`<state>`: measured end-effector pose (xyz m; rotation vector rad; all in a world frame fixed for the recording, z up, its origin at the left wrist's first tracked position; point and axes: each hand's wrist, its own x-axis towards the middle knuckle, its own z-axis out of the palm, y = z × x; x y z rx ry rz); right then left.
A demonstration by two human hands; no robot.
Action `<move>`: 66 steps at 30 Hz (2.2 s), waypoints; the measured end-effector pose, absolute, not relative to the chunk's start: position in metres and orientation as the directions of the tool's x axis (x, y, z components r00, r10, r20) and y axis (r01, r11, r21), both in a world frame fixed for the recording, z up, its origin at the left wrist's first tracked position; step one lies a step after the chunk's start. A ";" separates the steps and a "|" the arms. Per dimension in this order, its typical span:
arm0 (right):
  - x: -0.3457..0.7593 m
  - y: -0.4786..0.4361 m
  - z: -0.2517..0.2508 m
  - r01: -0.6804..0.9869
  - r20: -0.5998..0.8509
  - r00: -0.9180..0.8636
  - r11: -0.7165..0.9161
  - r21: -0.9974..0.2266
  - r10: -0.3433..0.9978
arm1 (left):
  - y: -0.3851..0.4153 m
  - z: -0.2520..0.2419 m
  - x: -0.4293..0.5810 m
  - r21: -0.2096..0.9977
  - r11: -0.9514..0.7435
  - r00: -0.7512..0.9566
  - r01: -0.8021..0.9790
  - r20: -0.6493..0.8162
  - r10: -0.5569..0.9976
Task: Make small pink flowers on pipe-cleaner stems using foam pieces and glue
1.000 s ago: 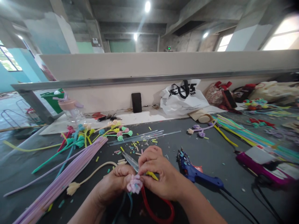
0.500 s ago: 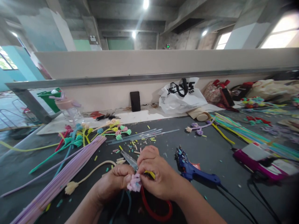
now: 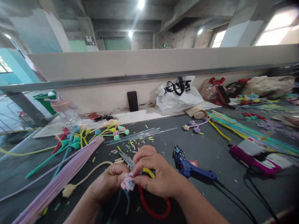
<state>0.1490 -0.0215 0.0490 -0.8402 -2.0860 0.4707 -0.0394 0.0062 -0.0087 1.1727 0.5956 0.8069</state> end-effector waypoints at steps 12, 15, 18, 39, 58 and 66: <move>0.151 -0.019 0.043 0.481 0.543 -0.500 0.738 -0.474 0.675 | 0.010 -0.015 -0.042 0.977 0.137 0.587 -0.162 -0.017 0.810; 0.146 -0.020 0.038 0.487 0.566 -0.429 0.708 -0.512 0.704 | 0.011 -0.013 -0.043 0.984 0.111 0.587 -0.142 -0.007 0.809; 0.142 -0.019 0.032 0.521 0.570 -0.382 0.679 -0.518 0.728 | 0.012 -0.012 -0.044 0.990 0.089 0.606 -0.109 -0.004 0.795; 0.150 -0.027 0.048 0.471 0.520 -0.537 0.747 -0.469 0.665 | 0.012 -0.017 -0.047 0.985 0.108 0.623 -0.135 0.000 0.782; 0.147 -0.025 0.043 0.512 0.613 -0.511 0.786 -0.347 0.603 | 0.014 -0.010 -0.049 0.998 0.021 0.649 -0.056 0.020 0.761; 0.143 -0.025 0.038 0.543 0.597 -0.451 0.735 -0.407 0.664 | 0.014 -0.007 -0.049 0.995 0.077 0.691 -0.064 -0.011 0.723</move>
